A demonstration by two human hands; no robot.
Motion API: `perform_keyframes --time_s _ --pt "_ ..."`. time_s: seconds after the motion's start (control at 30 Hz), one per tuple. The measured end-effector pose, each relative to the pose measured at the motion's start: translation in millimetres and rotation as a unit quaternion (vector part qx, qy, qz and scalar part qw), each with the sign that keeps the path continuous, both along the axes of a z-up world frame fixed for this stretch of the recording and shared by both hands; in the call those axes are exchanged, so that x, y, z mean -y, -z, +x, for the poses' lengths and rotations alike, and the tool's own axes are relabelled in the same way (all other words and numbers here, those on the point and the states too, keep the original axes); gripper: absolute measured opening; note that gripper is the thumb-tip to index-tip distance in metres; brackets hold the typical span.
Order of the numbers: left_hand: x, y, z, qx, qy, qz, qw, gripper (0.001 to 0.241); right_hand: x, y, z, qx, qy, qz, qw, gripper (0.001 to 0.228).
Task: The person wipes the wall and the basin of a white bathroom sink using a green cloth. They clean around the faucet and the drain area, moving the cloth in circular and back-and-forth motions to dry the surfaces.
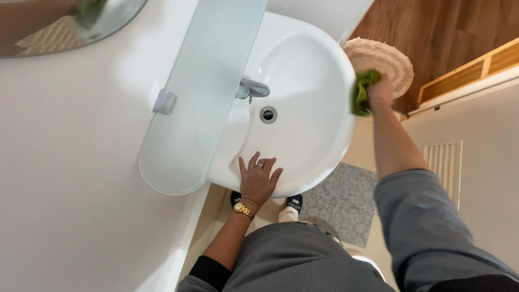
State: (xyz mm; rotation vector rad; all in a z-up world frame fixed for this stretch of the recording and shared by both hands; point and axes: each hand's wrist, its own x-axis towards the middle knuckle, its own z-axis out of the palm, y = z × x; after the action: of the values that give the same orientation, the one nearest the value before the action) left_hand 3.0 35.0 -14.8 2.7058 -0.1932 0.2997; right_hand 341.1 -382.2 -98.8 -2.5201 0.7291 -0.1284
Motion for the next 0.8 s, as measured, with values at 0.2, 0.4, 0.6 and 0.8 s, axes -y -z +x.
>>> perform_keyframes --time_s 0.2,0.4,0.6,0.8 --pt "2 -3 -1 -0.007 0.009 0.002 1.0 0.048 50 -94 -90 -0.048 0.024 -0.11 0.992 0.061" --pt "0 -3 0 -0.028 0.018 0.016 0.999 0.048 -63 -165 -195 0.202 -0.093 -0.18 0.958 0.068" --pt "0 -6 4 -0.046 0.025 0.021 0.998 0.047 -176 -151 -260 0.068 -0.212 -0.042 0.974 0.067" --pt "-1 -9 3 -0.062 0.029 0.018 0.998 0.046 -120 -105 -134 0.044 -0.066 0.032 0.996 0.082"
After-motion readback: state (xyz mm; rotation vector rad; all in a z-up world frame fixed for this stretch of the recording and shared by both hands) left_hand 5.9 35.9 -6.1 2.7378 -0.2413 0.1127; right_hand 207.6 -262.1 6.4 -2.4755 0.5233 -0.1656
